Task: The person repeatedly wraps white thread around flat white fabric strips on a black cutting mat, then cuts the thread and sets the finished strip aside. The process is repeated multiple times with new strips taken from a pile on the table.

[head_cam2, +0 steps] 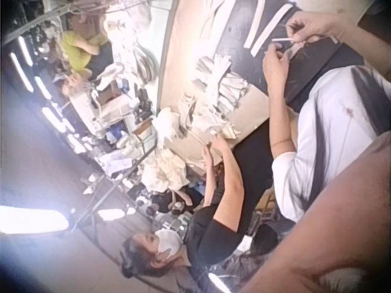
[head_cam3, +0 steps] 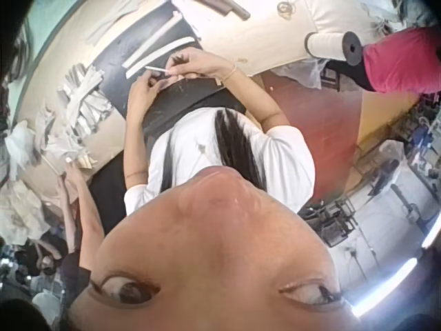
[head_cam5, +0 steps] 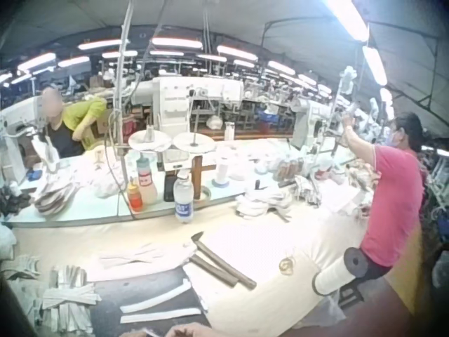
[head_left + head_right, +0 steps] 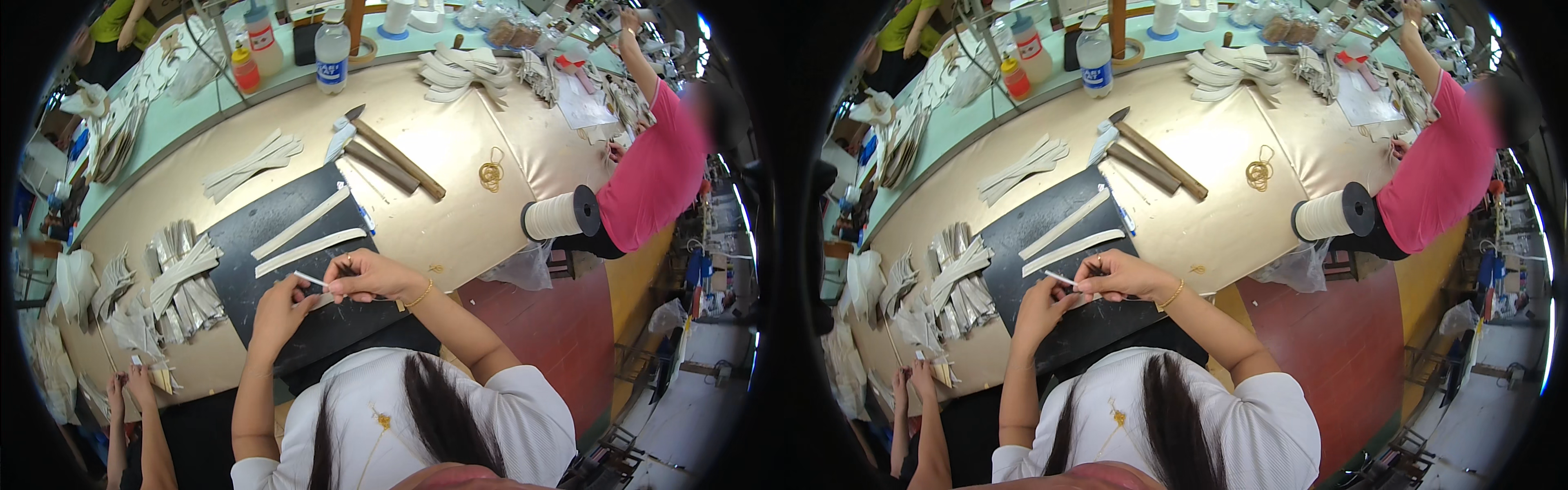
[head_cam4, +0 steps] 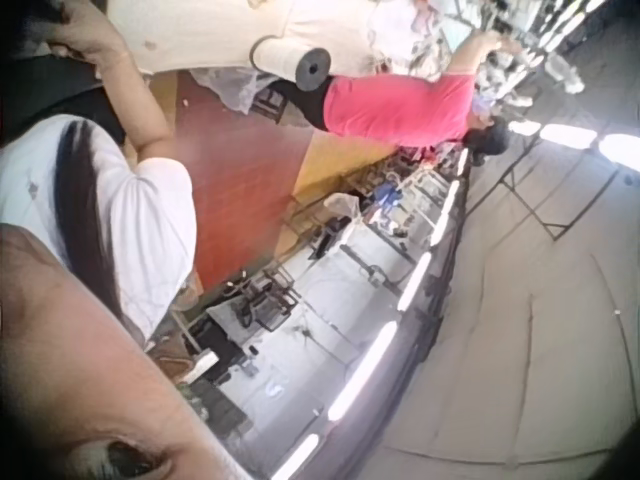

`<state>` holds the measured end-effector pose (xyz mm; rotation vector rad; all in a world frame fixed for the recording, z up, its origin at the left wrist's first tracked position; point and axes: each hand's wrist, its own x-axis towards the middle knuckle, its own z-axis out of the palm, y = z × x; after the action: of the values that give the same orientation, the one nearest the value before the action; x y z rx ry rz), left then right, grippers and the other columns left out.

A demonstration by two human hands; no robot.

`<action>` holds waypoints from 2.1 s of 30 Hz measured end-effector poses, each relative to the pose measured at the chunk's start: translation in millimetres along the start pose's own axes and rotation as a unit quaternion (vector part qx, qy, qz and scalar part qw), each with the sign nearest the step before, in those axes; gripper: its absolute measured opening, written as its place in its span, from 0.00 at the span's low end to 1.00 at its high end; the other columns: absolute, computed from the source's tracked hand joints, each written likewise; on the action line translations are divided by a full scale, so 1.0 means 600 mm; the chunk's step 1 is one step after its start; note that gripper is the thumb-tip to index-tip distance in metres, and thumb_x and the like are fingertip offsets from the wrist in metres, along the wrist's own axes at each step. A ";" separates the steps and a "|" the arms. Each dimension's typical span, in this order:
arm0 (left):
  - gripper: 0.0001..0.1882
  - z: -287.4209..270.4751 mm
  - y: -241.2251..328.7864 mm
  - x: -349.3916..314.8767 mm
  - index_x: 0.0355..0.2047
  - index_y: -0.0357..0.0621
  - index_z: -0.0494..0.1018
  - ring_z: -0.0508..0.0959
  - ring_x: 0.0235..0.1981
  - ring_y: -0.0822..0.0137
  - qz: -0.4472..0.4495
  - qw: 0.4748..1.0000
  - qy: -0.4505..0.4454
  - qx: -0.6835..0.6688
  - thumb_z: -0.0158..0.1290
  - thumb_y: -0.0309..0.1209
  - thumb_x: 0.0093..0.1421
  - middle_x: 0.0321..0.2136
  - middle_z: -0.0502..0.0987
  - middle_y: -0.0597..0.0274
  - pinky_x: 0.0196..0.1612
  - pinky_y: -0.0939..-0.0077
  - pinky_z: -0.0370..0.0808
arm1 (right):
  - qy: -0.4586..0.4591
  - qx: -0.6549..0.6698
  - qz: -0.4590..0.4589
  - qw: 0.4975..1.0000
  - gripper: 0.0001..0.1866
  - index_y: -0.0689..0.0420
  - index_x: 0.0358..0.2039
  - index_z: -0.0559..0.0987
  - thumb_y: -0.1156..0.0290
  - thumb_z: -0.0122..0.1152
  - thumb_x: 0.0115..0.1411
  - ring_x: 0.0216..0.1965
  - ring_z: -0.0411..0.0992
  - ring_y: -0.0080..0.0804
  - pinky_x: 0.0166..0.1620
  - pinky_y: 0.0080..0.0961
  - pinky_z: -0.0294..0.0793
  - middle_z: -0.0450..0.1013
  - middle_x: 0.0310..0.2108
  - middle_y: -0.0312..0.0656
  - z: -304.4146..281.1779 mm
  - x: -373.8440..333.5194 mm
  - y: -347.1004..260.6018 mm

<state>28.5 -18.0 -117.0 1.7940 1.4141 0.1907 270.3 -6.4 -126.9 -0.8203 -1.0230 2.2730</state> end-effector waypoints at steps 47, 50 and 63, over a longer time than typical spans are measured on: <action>0.26 0.124 -0.066 -0.116 0.57 0.41 0.74 0.69 0.60 0.59 0.099 0.933 0.290 0.188 0.62 0.33 0.58 0.57 0.73 0.60 0.60 0.54 0.62 | 0.073 -0.488 0.129 0.860 0.13 0.61 0.32 0.85 0.63 0.63 0.61 0.21 0.72 0.23 0.29 0.25 0.68 0.78 0.18 0.38 0.065 0.112 0.000; 0.26 0.124 -0.066 -0.117 0.57 0.41 0.74 0.69 0.61 0.59 0.100 0.933 0.291 0.188 0.62 0.33 0.58 0.57 0.73 0.60 0.60 0.54 0.61 | 0.081 -0.480 0.137 0.863 0.13 0.61 0.32 0.85 0.63 0.63 0.61 0.21 0.72 0.22 0.29 0.25 0.68 0.78 0.18 0.38 0.064 0.111 0.001; 0.26 0.123 -0.064 -0.116 0.57 0.41 0.74 0.69 0.61 0.60 0.100 0.932 0.285 0.201 0.61 0.33 0.58 0.59 0.72 0.60 0.60 0.54 0.61 | 0.070 -0.485 0.133 0.862 0.14 0.61 0.32 0.85 0.62 0.62 0.61 0.21 0.72 0.22 0.29 0.25 0.68 0.78 0.17 0.37 0.059 0.112 0.002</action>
<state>17.2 -114.2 -165.9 2.3485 1.7585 0.6072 199.2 20.2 -129.7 -1.5606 -2.1284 1.7462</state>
